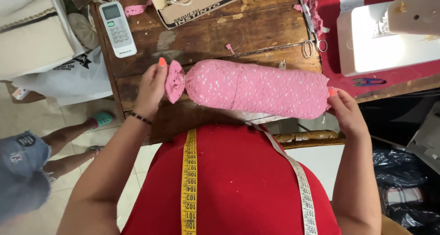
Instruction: Tying the ends of a pink cylindrical pillow with white cord to create a candy-like shape.
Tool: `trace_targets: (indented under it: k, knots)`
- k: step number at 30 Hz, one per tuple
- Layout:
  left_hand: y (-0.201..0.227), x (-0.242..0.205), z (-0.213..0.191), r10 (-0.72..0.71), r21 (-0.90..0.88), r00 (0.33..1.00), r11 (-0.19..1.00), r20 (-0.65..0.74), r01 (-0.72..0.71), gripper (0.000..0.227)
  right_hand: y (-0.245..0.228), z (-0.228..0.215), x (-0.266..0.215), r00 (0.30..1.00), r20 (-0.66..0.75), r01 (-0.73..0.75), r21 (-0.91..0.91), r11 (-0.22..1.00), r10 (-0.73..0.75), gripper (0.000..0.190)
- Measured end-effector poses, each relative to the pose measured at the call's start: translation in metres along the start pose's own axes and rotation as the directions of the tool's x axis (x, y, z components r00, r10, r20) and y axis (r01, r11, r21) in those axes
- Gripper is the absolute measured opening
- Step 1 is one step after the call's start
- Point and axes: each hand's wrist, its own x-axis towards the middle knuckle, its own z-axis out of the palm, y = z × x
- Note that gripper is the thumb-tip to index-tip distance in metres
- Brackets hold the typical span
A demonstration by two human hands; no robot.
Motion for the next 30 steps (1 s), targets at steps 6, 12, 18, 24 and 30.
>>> trace_targets:
  k: [6,12,18,24,30]
  knots:
    - [-0.019,-0.013,-0.005,0.258,0.075,0.966,0.963,0.029,-0.259,0.052,-0.028,0.019,-0.016,0.972,-0.225,-0.034,0.148,0.988,0.067,0.046]
    - [-0.05,-0.001,0.024,0.47,0.279,0.864,0.867,-0.182,-0.413,0.028,0.021,0.031,0.004,0.916,-0.344,0.217,-0.01,0.976,-0.208,0.022]
    - [-0.061,0.001,0.021,0.615,0.392,0.764,0.763,-0.194,-0.514,0.026,0.056,0.029,0.007,0.926,-0.325,0.309,0.353,0.883,-0.194,0.016]
    - [-0.026,-0.022,0.002,0.541,0.519,0.826,0.758,-0.159,-0.397,0.029,0.026,0.026,-0.022,0.902,-0.431,0.192,0.34,0.921,-0.029,0.026]
    - [0.05,-0.047,0.008,0.819,0.59,0.548,0.362,0.168,-0.722,0.034,0.01,0.034,-0.049,0.659,-0.636,0.483,-0.05,0.874,-0.401,0.013]
